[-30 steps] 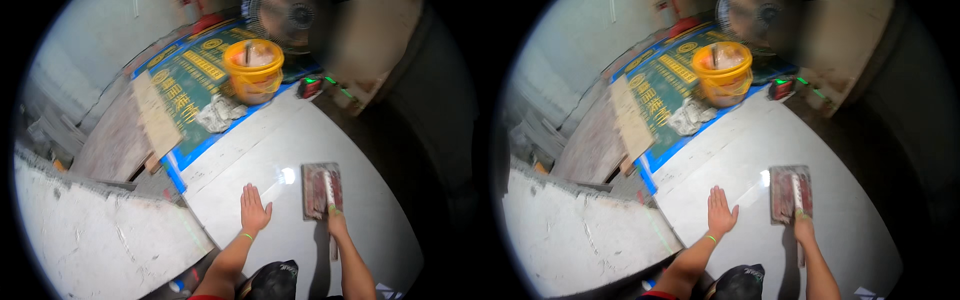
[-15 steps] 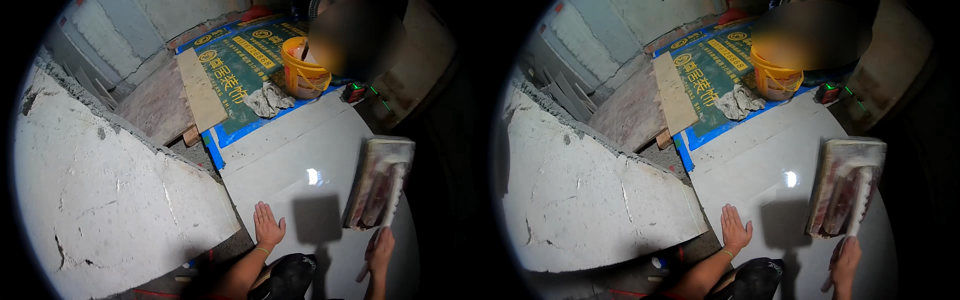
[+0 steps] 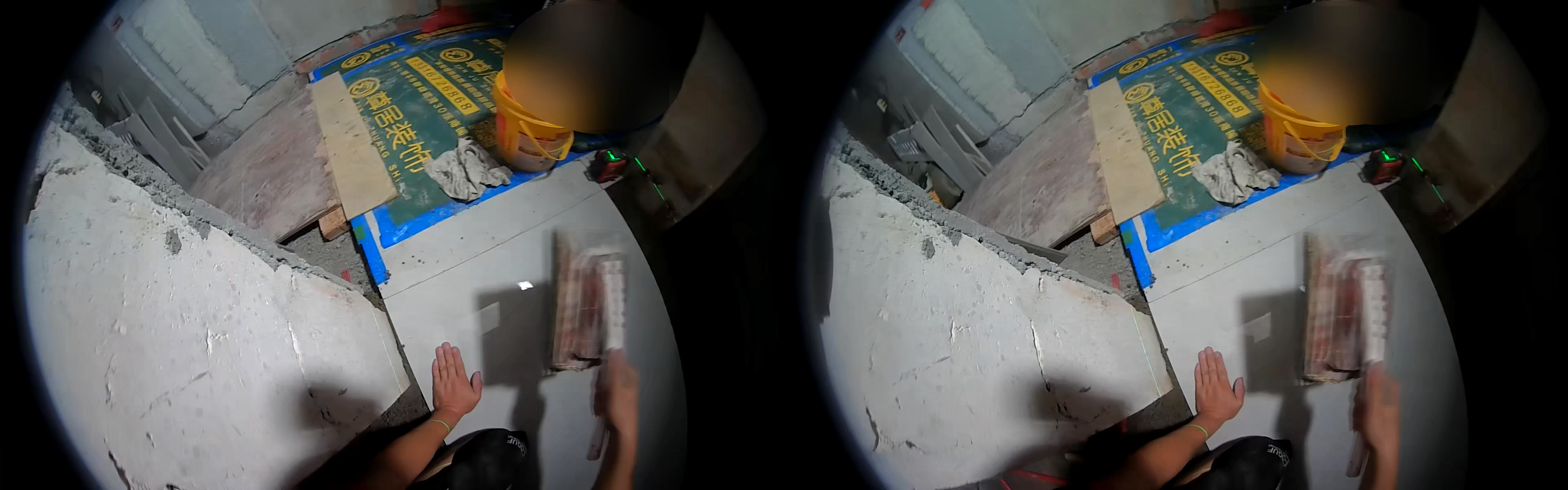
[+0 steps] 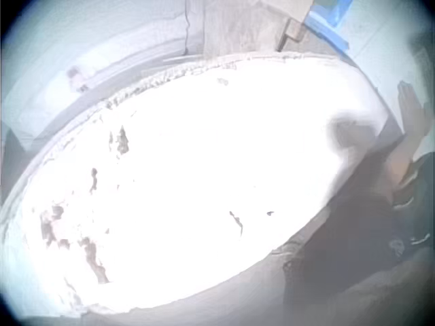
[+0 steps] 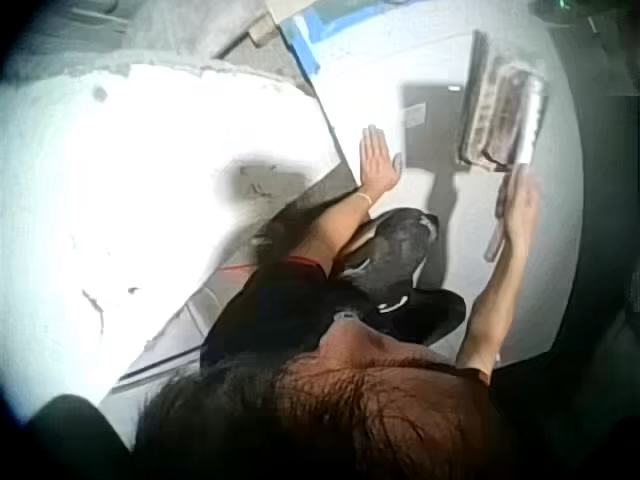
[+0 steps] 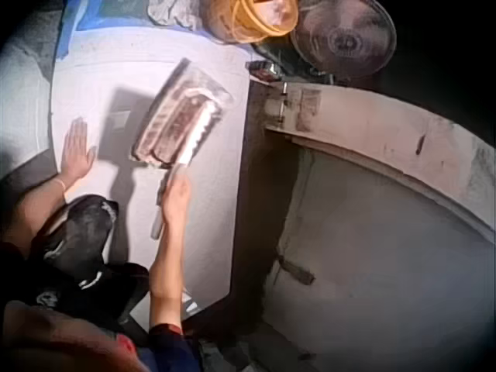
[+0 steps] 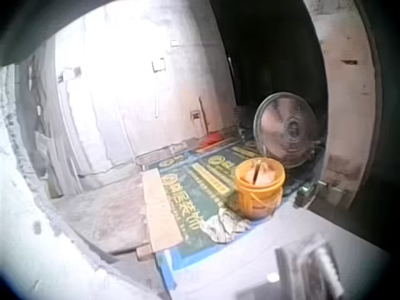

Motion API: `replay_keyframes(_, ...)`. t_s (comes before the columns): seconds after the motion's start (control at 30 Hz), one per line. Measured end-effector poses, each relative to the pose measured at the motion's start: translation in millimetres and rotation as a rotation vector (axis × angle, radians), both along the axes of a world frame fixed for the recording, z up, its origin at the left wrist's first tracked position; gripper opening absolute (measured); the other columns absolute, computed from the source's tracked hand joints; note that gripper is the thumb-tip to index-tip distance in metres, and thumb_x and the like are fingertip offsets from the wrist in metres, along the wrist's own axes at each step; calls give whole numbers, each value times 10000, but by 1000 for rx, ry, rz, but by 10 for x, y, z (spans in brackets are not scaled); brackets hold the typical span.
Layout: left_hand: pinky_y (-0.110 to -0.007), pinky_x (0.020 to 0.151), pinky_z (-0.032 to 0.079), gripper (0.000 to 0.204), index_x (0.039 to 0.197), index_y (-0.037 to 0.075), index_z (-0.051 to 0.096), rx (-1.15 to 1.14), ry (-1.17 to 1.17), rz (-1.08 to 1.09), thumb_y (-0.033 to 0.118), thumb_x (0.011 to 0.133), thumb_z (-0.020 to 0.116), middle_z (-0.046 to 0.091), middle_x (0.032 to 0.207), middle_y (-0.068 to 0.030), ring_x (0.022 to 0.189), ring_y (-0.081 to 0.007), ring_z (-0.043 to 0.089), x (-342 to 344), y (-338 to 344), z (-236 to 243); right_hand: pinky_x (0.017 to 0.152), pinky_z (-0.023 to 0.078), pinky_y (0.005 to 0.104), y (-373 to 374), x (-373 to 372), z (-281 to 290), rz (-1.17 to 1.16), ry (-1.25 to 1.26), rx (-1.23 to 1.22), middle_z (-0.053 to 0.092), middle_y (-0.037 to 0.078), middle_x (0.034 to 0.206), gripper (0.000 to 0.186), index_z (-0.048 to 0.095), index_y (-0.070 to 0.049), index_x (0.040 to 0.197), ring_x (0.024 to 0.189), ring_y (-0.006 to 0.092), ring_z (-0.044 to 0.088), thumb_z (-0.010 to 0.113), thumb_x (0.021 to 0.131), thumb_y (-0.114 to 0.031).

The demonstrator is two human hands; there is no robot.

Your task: The person positions a large floor tile on a prepared mortar bed, wipes the surface with a cloth, and uses a grout float to press the tile down and level it. They also use a measuring tape to verify the alignment of the tile edge.

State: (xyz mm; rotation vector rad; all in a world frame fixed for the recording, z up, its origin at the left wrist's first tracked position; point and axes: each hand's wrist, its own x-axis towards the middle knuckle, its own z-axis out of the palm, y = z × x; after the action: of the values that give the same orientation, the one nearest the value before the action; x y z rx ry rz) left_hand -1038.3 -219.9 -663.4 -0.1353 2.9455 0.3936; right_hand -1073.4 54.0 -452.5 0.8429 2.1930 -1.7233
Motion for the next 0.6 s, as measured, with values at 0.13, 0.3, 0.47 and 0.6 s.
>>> replay_keyframes(0.13,-504,1210,39,844,1492,-138,184,63,-12,0,415,934,491,114,1588,-322,1498,-442,49,-23,26,8,388,341,285,-39,146,-198,-369,308,140,435,6,553,476,482,-68,759,404,131,427,346,1065,-407)
replay_keyframes(0.3,-506,1209,31,847,1488,-147,187,68,76,-3,413,931,492,107,1585,-330,1496,-444,45,-8,19,7,827,471,542,-420,55,-1329,201,-319,537,616,403,955,703,671,130,895,991,529,602,414,1013,-514)
replay_keyframes(0.47,-503,1212,41,845,1479,-153,205,57,84,5,400,916,505,119,1586,-325,1495,-444,56,8,44,-37,859,484,527,-289,374,-1474,198,-288,505,640,375,957,744,664,109,980,992,526,611,453,962,-604)
replay_keyframes(0.6,-489,1218,18,831,1499,-134,183,15,81,10,414,935,453,88,1600,-312,1507,-416,26,1,68,-54,810,491,519,170,1043,-1330,35,-351,551,651,348,894,794,668,117,944,914,495,641,471,932,-652)
